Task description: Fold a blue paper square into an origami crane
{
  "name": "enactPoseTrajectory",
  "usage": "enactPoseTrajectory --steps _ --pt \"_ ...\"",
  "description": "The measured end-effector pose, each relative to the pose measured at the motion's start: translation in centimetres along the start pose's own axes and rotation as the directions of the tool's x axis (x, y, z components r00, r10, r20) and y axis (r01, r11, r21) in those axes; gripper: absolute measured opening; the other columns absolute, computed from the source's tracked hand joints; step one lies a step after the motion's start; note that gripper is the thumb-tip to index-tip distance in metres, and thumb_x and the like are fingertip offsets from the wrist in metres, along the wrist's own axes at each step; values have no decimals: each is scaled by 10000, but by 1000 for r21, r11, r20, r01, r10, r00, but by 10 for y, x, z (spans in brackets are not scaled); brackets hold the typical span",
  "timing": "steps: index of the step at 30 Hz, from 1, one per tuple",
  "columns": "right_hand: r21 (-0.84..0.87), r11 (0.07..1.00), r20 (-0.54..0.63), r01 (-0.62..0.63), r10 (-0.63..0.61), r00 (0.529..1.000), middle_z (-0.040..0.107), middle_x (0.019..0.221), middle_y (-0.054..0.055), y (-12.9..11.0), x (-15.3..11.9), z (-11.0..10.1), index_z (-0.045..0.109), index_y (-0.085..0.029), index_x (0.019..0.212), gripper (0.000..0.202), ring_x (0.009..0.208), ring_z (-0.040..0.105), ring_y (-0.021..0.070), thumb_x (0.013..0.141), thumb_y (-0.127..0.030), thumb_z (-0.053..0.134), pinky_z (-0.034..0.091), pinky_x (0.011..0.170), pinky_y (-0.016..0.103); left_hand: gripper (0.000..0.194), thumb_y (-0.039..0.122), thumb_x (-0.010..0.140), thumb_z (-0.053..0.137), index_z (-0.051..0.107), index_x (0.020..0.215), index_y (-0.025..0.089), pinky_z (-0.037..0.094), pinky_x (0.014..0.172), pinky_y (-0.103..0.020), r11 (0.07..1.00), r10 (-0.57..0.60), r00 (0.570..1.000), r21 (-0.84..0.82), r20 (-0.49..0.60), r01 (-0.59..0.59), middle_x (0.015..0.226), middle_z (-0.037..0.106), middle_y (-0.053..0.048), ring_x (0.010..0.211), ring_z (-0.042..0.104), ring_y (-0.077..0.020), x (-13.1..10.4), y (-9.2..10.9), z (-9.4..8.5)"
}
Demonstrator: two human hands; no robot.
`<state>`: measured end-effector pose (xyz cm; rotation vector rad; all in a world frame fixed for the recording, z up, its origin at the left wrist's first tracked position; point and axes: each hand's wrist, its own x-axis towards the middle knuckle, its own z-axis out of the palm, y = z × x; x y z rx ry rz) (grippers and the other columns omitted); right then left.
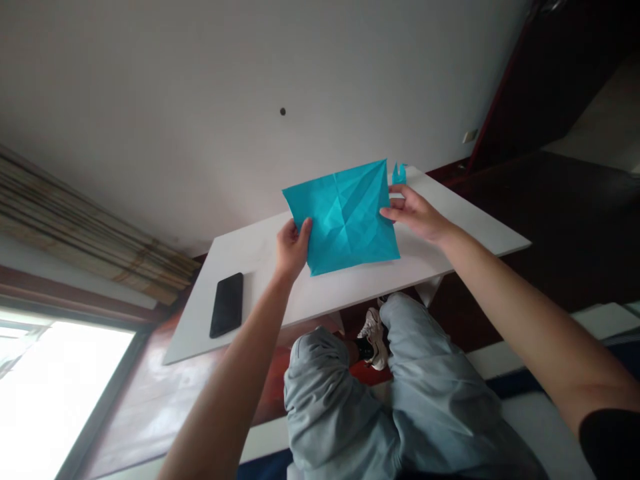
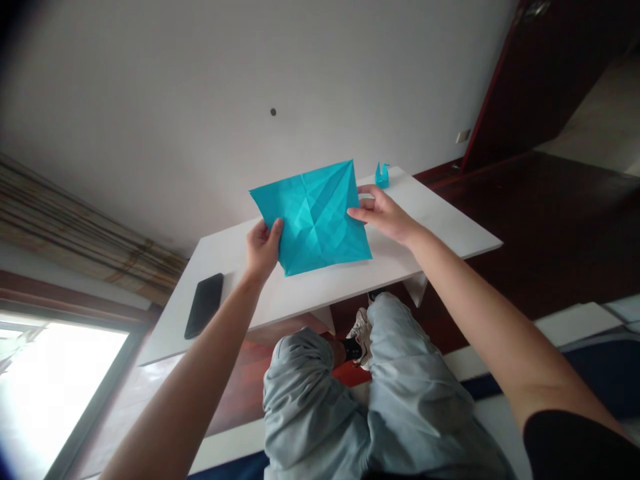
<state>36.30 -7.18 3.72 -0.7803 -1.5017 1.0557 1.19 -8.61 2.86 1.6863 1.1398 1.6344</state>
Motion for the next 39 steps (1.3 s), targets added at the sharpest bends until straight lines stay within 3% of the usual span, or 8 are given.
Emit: enactPoseTrajectory --steps 5,9,15,21,26,31,35,39 --pt "-20 994 -4 104 -104 995 862 987 -51 11 88 16 628 -416 1634 988 835 765 242 804 -692 1087 675 805 407 834 996 859 946 682 1182 273 446 536 -257 996 -65 997 -69 -41 62 794 758 19 623 632 -155 61 -23 -6" --pt "-217 947 -46 237 -252 967 875 1050 30 25 133 30 883 -289 1173 497 850 663 218 943 -729 918 618 830 400 1262 877 787 1069 452 1738 321 712 817 -376 994 -51 998 -99 -22 48 1199 911 -72 926 854 -242 75 -62 -3" --pt "-271 941 125 202 -174 977 880 1232 39 53 134 24 869 -320 1548 807 974 752 270 830 -631 1067 697 964 477 773 699 833 1097 849 1432 277 722 942 -414 995 -69 997 65 -36 71 1264 880 -92 1111 849 -290 64 -106 -6" --pt "-470 838 121 277 -250 961 852 1107 39 43 128 12 927 -306 1444 540 961 731 279 947 -496 1023 676 1034 524 860 688 784 1142 849 1470 261 699 915 -348 999 -44 997 -7 -63 43 983 839 -18 934 831 -217 77 -112 -21" --pt "-450 847 124 282 -254 959 886 1199 48 29 122 16 930 -315 1390 512 980 744 278 948 -552 1032 664 1029 510 909 785 723 1160 867 1433 298 728 986 -382 976 -107 994 -194 -10 103 1248 914 -80 1126 880 -261 81 -106 -23" --pt "-451 849 117 275 -250 961 856 1086 46 35 118 21 932 -298 1362 505 968 750 290 939 -549 1043 657 957 484 877 750 695 1180 871 1336 238 722 1024 -419 969 -136 990 -215 -43 124 1223 912 -102 1136 871 -283 84 -106 -25" --pt "-540 775 131 329 -309 942 827 1012 42 39 120 19 928 -301 1261 325 896 714 270 1008 -497 989 639 890 463 568 654 879 1076 900 1253 264 690 1068 -461 994 0 994 113 -106 12 1204 841 -78 1119 808 -269 79 -96 -27" --pt "-669 588 173 456 -473 864 786 1156 112 32 116 23 915 -293 1069 271 1116 746 353 1136 -552 871 642 1089 621 468 435 874 1129 942 1288 320 542 1292 -586 779 340 938 576 -60 -246 1465 779 -123 1422 716 -367 66 -71 -23"
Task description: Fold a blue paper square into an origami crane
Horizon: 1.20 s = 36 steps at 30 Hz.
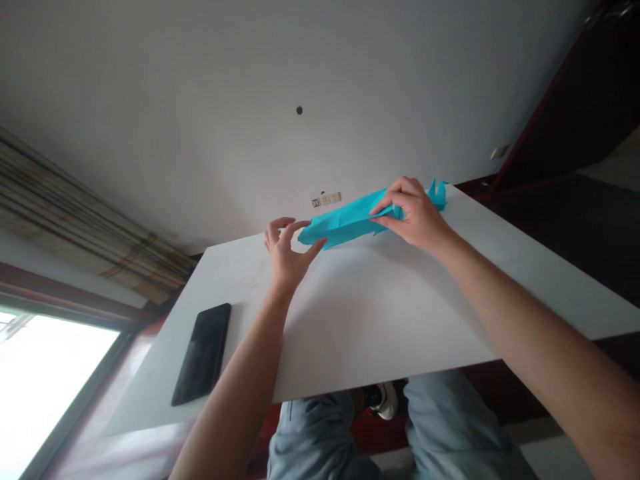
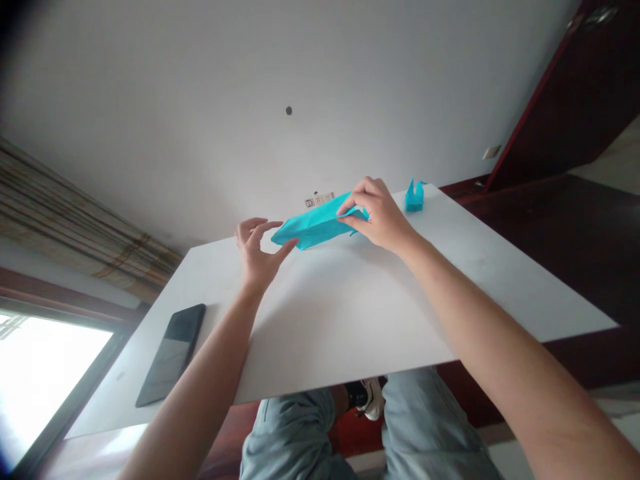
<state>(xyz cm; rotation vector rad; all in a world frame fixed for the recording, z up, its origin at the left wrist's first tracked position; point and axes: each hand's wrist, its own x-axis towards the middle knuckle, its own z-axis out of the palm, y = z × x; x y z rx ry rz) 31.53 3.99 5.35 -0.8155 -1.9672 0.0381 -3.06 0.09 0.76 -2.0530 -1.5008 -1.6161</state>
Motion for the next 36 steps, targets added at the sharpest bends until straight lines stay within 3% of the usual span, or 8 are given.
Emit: enactPoseTrajectory --steps 3,6,10,13,21,28,32,36 --pt "-116 991 -38 64 -69 997 742 1416 156 -16 -1 -3 920 -314 1072 288 1320 717 450 1136 -590 867 558 1226 783 521 449 937 1112 919 1413 360 485 1273 -597 977 185 978 91 100 -194 1506 859 -118 1442 730 -401 -1 24 -7" --pt "-117 988 -18 103 -106 994 744 1487 143 -25 -3 -5 917 -355 1176 317 1408 699 475 1136 -661 846 516 1281 791 116 364 1165 868 968 1222 350 486 1186 -538 966 258 956 -24 141 -258 1194 937 -66 1182 819 -312 0 42 -7" --pt "39 998 -154 51 -45 987 765 1547 166 -21 -3 1 760 -350 1586 835 1394 728 458 979 -904 905 571 1254 731 420 616 1150 854 905 963 243 559 854 -392 914 -80 976 -376 202 153 937 876 -47 869 785 -233 -1 55 4" --pt "238 964 -118 -114 145 982 795 1550 160 -20 -4 10 740 -326 1581 944 1372 762 415 937 -1006 857 628 1218 656 676 865 900 1012 880 1079 226 624 793 -343 599 -365 868 -629 336 495 1016 914 -57 902 826 -236 -4 58 13" --pt "522 702 338 -485 351 873 865 1029 75 -40 -7 31 812 -281 982 593 1005 805 315 914 -846 979 665 971 488 770 819 698 1165 801 1016 220 681 795 -317 319 -443 745 -689 498 650 939 880 -29 842 808 -190 -5 56 20" --pt "573 660 291 -486 390 874 761 869 -16 -33 -11 37 693 -312 1127 582 821 701 227 953 -792 971 579 786 393 764 779 696 1188 735 964 224 596 726 -261 341 -420 773 -707 475 620 872 815 9 777 718 -137 -5 50 22" --pt "578 716 175 -393 362 916 579 753 -88 -36 -11 36 655 -382 1486 631 693 572 209 1031 -720 931 525 725 387 802 706 764 1190 691 1226 281 614 788 -268 384 -390 838 -761 381 524 894 842 34 821 769 -145 -6 44 25" --pt "502 806 123 -312 291 949 672 913 -7 -40 -10 30 813 -347 1381 483 855 671 235 1075 -714 881 625 855 421 715 684 877 1131 745 1341 301 646 845 -290 491 -308 908 -771 283 406 924 838 18 876 789 -158 -5 37 26"
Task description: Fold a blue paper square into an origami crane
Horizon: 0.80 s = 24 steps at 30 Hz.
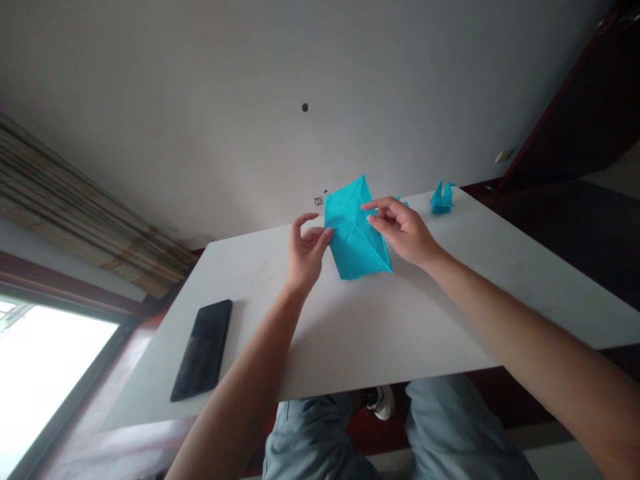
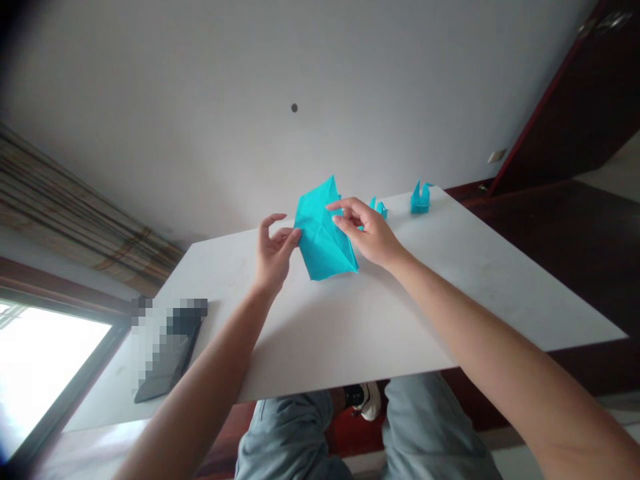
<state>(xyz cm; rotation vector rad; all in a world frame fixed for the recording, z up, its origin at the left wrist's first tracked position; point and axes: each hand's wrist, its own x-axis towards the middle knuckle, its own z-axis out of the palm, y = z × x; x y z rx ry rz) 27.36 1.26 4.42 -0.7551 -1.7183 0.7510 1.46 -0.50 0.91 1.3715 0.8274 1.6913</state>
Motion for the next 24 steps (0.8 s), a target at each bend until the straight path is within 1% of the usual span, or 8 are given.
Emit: enactPoseTrajectory --steps 4,8,10,12,18,20,22,24 --pt "-182 980 38 86 -80 996 824 1143 50 1 -1 -7 855 -322 1483 553 987 735 270 1008 -581 972 672 989 468 572 586 901 1111 902 1326 267 694 938 -345 977 49 997 203 57 -60 1095 870 -49 984 817 -197 0 2 -5" --pt "-356 918 52 177 -169 984 789 1061 70 5 0 -12 944 -305 1210 242 911 688 270 1069 -497 902 637 911 474 263 417 974 1036 970 1188 279 668 936 -372 885 162 983 428 82 -182 1066 869 -57 951 788 -204 -4 11 -3" --pt "-358 917 15 179 -186 982 748 1069 82 3 2 -11 942 -302 1072 263 954 697 288 1064 -564 909 628 915 486 138 404 1013 1002 962 1048 277 646 957 -365 855 231 970 461 72 -238 1081 843 -66 1022 785 -212 -6 15 -1" --pt "-303 940 -7 159 -169 986 738 1080 88 -2 3 -10 913 -298 989 393 997 710 306 1033 -689 926 625 938 500 208 457 1041 984 930 1007 259 638 983 -354 878 224 974 425 40 -220 1118 845 -78 1091 795 -221 -6 19 1" --pt "-123 990 66 -64 73 995 748 870 39 -14 4 -6 774 -299 879 727 874 670 277 927 -1021 848 604 899 468 530 723 996 1008 820 975 228 535 706 -264 970 93 995 229 -35 -83 852 736 -14 785 682 -145 -5 21 4" --pt "-89 990 33 -108 111 993 727 842 29 -11 5 -7 721 -303 868 790 842 654 266 866 -1083 843 584 842 448 542 678 944 1072 815 1166 255 566 710 -263 987 38 999 154 7 -38 922 764 -3 786 721 -144 -6 21 4" --pt "-44 988 9 -149 149 989 679 804 16 -5 6 -9 666 -309 863 809 801 632 253 837 -1095 856 550 771 429 714 597 894 1128 740 1417 305 620 711 -284 995 -63 995 86 82 56 1021 800 0 788 778 -164 -8 22 5" --pt "7 985 2 -174 174 985 644 777 2 2 8 -9 624 -316 868 818 766 617 242 806 -1085 894 534 730 418 828 514 863 1152 666 1507 330 639 689 -294 990 -133 984 63 115 126 1088 819 -7 773 802 -172 -9 21 4"
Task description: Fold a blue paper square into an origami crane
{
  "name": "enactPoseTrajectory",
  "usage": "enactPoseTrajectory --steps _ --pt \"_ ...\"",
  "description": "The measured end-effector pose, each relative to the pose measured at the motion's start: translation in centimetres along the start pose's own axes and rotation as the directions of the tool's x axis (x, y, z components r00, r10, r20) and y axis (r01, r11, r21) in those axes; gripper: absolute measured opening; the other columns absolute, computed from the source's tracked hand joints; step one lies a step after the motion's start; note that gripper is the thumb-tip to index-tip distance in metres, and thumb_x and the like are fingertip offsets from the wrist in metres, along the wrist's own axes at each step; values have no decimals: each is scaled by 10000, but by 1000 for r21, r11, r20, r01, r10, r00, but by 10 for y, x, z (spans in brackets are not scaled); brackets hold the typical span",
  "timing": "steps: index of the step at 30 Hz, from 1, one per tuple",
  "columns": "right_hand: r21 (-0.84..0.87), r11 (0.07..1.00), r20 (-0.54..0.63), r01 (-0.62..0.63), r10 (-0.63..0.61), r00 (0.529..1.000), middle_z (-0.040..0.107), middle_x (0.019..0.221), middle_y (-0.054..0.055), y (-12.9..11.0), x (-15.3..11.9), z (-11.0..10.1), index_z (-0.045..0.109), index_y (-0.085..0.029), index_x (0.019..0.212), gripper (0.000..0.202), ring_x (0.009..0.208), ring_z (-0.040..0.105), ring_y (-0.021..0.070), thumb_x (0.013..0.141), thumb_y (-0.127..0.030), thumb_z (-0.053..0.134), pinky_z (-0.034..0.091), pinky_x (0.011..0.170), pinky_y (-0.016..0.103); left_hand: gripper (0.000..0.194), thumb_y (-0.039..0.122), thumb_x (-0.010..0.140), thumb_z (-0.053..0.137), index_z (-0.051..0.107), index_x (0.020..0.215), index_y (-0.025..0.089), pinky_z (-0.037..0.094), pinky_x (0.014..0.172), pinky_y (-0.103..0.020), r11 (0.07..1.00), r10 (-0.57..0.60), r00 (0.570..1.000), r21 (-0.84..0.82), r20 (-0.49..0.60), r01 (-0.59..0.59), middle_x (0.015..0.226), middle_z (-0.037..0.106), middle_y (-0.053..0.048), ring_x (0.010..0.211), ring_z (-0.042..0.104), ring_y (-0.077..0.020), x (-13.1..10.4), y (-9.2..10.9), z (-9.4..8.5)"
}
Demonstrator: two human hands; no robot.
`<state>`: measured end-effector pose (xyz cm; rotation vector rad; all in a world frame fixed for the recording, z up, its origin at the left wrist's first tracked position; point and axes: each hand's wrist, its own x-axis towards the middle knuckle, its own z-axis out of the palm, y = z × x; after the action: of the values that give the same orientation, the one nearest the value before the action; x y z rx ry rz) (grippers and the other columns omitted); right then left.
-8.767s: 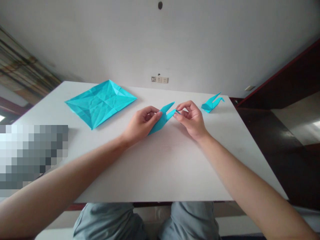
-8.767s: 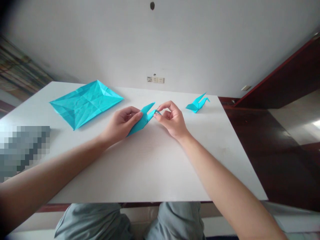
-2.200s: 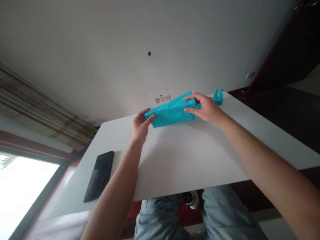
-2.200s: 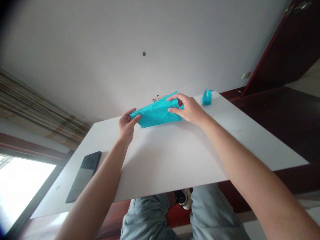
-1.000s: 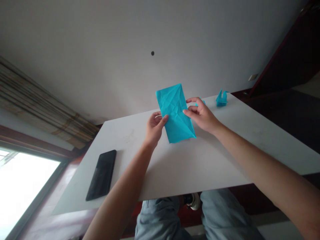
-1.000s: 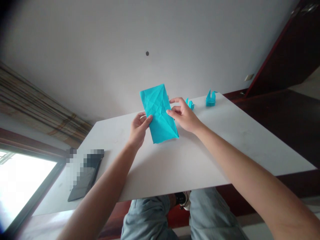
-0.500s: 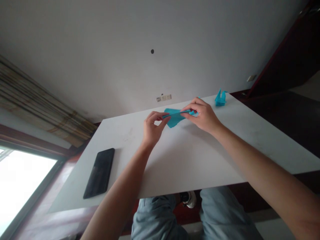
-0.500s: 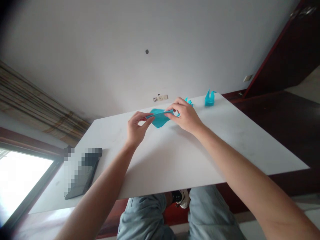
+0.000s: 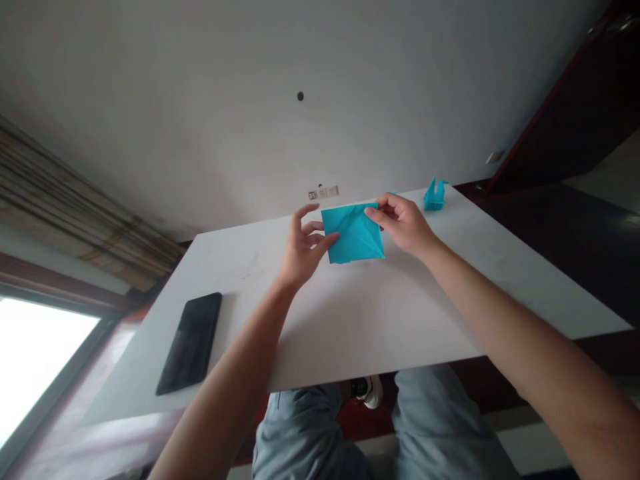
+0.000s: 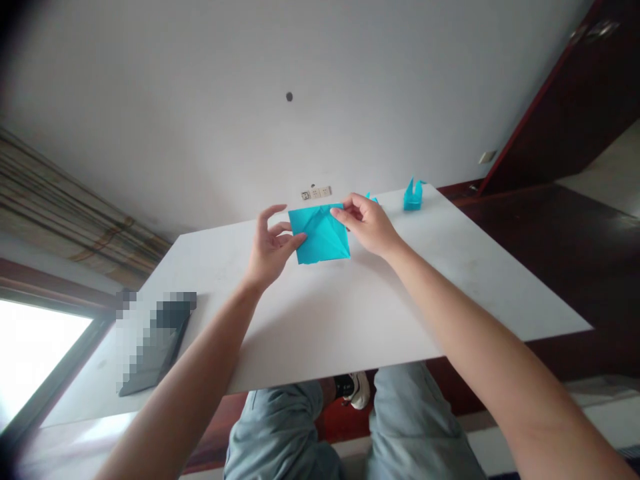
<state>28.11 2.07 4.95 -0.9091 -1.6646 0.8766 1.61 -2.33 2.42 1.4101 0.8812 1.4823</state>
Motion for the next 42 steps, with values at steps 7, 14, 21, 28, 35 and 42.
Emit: enactPoseTrajectory --steps 7,14,21,28,35,42 --pt "38 999 -48 3 -1 999 623 752 -51 8 2 0 668 -351 1120 797 709 614 228 837 -1061 893 563 708 410 648 450 849 1128 732 1339 302 670 748 -291 1000 20 1000 -5 4 -20 1114 862 -28 811 825 -162 4 -1 0" --pt "44 999 29 16 -17 999 568 769 -47 8 0 1 754 -339 1138 631 734 583 217 935 -914 915 517 710 390 705 819 939 1005 827 1363 285 715 890 -366 1000 5 999 13 50 -6 1075 901 -70 915 831 -213 6 -3 -4" --pt "48 998 139 -52 45 989 648 835 -17 17 -3 11 790 -321 1090 588 802 619 223 925 -866 939 511 712 366 601 639 830 1112 888 1242 263 694 846 -331 998 -5 1000 62 23 3 1192 918 -103 978 860 -236 10 -9 -10" --pt "-57 998 79 30 -25 997 845 1197 103 15 -3 9 859 -299 1058 751 1169 758 336 982 -1039 756 601 1084 501 396 541 854 1077 897 1020 230 642 777 -301 990 -13 1000 137 3 13 1038 899 -83 920 807 -230 8 -8 -11" --pt "3 1000 45 -4 4 999 798 1134 80 4 -3 -4 796 -322 1165 919 1142 766 340 942 -1186 573 632 1087 507 560 717 921 1031 763 821 236 450 582 -268 958 -175 985 231 -8 172 729 661 -7 692 593 -178 8 -13 -17" --pt "-56 998 13 36 -36 999 792 1117 22 13 0 -7 633 -415 1634 875 952 740 280 926 -817 955 617 851 446 600 760 867 1067 814 1054 249 537 634 -269 961 -124 991 254 39 111 859 810 -21 760 709 -191 8 -14 -17"
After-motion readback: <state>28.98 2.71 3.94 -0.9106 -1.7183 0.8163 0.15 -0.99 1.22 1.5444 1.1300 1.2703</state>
